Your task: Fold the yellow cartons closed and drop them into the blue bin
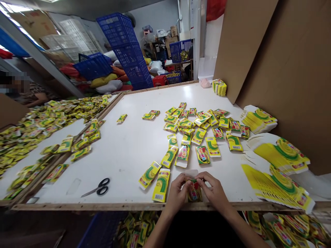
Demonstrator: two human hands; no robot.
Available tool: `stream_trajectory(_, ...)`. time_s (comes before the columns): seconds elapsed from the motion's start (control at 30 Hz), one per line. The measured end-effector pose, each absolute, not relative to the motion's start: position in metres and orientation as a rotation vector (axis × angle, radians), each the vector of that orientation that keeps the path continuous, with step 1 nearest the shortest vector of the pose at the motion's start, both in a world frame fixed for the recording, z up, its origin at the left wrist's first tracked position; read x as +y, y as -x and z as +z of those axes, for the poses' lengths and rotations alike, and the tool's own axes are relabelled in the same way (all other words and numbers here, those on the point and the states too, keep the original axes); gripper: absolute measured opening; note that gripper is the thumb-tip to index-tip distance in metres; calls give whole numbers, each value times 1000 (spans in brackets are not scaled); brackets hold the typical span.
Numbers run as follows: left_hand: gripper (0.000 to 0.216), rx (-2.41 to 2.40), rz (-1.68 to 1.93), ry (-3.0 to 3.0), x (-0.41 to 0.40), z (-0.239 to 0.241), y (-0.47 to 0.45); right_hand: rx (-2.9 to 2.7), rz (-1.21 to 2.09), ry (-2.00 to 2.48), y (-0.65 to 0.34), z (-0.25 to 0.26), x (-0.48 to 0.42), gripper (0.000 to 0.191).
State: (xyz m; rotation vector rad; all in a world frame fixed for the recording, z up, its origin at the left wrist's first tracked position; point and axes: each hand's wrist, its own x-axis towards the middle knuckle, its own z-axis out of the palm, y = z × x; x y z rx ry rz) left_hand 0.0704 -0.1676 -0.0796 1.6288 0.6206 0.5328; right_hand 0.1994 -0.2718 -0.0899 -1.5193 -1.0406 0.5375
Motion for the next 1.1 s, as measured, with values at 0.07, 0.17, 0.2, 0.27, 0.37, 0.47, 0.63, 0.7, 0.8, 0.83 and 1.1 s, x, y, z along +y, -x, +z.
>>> stream_trajectory(0.07,19,600,605,-1561,-169,-79,-74,-969,471,1526,-201,-91,-267,22)
stream_trajectory(0.17,25,573,642,-1460,-171,-79,-78,-932,451,1504,-202,-95,-265,23)
stream_trajectory(0.2,21,569,634,-1480,-171,-79,-78,-969,456,1487,-202,-96,-266,22)
stream_trajectory(0.27,18,574,614,-1549,-170,-78,-76,-1054,458,1463,-203,-97,-268,19)
stream_trajectory(0.37,19,600,602,-1572,-170,-75,-75,-1077,437,1480,-203,-94,-269,18)
stream_trajectory(0.47,20,650,603,-1539,-172,-72,-77,-1052,436,1541,-201,-88,-268,19)
stream_trajectory(0.63,23,753,618,-1519,-173,-73,-83,-958,473,1633,-201,-80,-264,20)
stream_trajectory(0.7,23,738,617,-1499,-172,-74,-82,-953,499,1611,-201,-81,-264,20)
stream_trajectory(0.8,21,686,599,-1464,-171,-78,-80,-963,530,1550,-201,-86,-268,21)
stream_trajectory(0.83,21,673,583,-1451,-171,-79,-80,-967,539,1541,-201,-87,-270,21)
stream_trajectory(1.1,17,803,767,-1668,-167,-46,-35,-967,554,1534,-200,-82,-272,24)
